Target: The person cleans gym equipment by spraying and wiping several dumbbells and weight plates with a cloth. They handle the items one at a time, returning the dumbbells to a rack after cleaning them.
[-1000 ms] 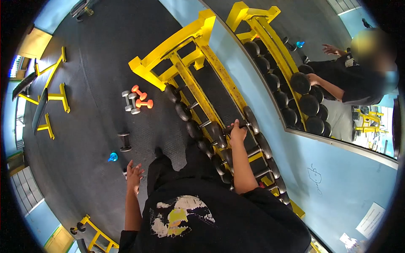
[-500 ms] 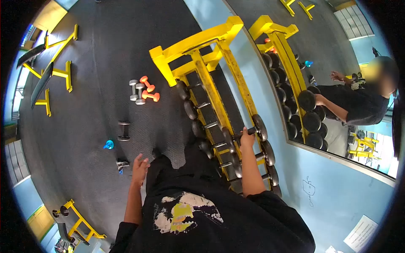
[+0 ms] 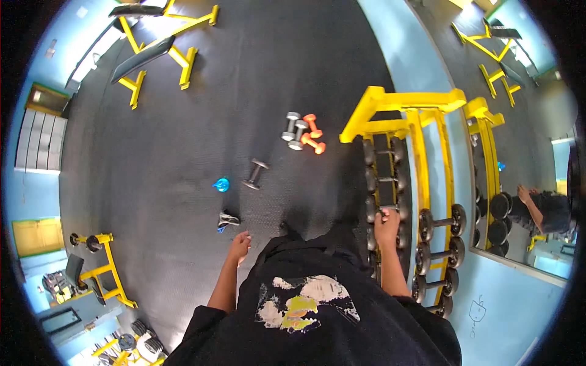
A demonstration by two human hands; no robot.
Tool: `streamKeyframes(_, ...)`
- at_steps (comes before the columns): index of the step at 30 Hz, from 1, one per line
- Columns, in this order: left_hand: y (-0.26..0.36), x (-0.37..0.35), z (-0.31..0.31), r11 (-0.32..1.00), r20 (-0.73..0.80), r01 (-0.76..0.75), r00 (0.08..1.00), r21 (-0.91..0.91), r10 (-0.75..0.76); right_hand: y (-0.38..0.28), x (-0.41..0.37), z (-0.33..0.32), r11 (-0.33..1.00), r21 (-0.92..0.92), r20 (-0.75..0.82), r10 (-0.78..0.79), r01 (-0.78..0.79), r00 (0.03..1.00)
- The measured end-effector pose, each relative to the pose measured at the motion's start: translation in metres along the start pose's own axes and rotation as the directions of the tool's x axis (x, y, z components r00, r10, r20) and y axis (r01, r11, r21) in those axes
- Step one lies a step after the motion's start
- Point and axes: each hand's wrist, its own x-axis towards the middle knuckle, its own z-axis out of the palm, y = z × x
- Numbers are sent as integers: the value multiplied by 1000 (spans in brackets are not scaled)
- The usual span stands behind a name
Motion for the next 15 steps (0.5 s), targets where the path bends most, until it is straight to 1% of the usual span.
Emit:
streamKeyframes(1,-8,1,-19,1000,-14,5,1000,-18,-5,-4,-10,25,999,-18,0,-45,45,999)
streamKeyframes(3,-19,4,-56,1000,-98,-18,995,-20,16,-6,-26,71,994,-34,9,-106,107,994)
streamKeyframes(4,-22,3,-69,999,-111,-13,994,-33,10,5,-33,91,1000,-23,61,-13,15,998)
streamKeyframes(5,-20,2,-79,998,-156,5,988,-58,-14,25,-41,113,996,-18,110,85,-83,990)
streamKeyframes(6,-15,4,-90,997,-197,17,980,-79,-33,84,-30,142,997,-15,113,78,-76,991)
streamKeyframes(7,-11,11,-98,997,-201,10,979,-83,-27,127,-40,182,924,4,292,365,-383,884)
streamKeyframes(8,-13,22,-104,996,-181,13,983,-90,-30,135,-39,179,926,9,289,359,-378,887)
streamKeyframes(9,-12,32,-108,995,-159,21,987,-95,-36,138,-39,176,753,207,544,441,-624,713)
streamKeyframes(10,0,39,-111,995,-159,22,987,-97,-37,129,-36,174,472,292,776,392,-832,494)
streamKeyframes(11,12,48,-113,999,-133,5,991,-41,-11,118,-34,178,473,287,776,395,-833,491)
streamKeyframes(12,23,57,-116,1000,-104,-11,994,17,13,94,-38,177,557,146,673,550,-818,494)
streamKeyframes(13,25,76,-120,1000,-102,-6,995,20,8,67,-39,176,603,-10,537,676,-798,504)
streamKeyframes(14,23,101,-123,995,-70,-62,995,72,67,36,-33,173,595,-15,538,682,-803,495)
streamKeyframes(15,26,120,-127,985,-32,-119,992,125,124,2,-20,172,541,30,511,714,-841,478)
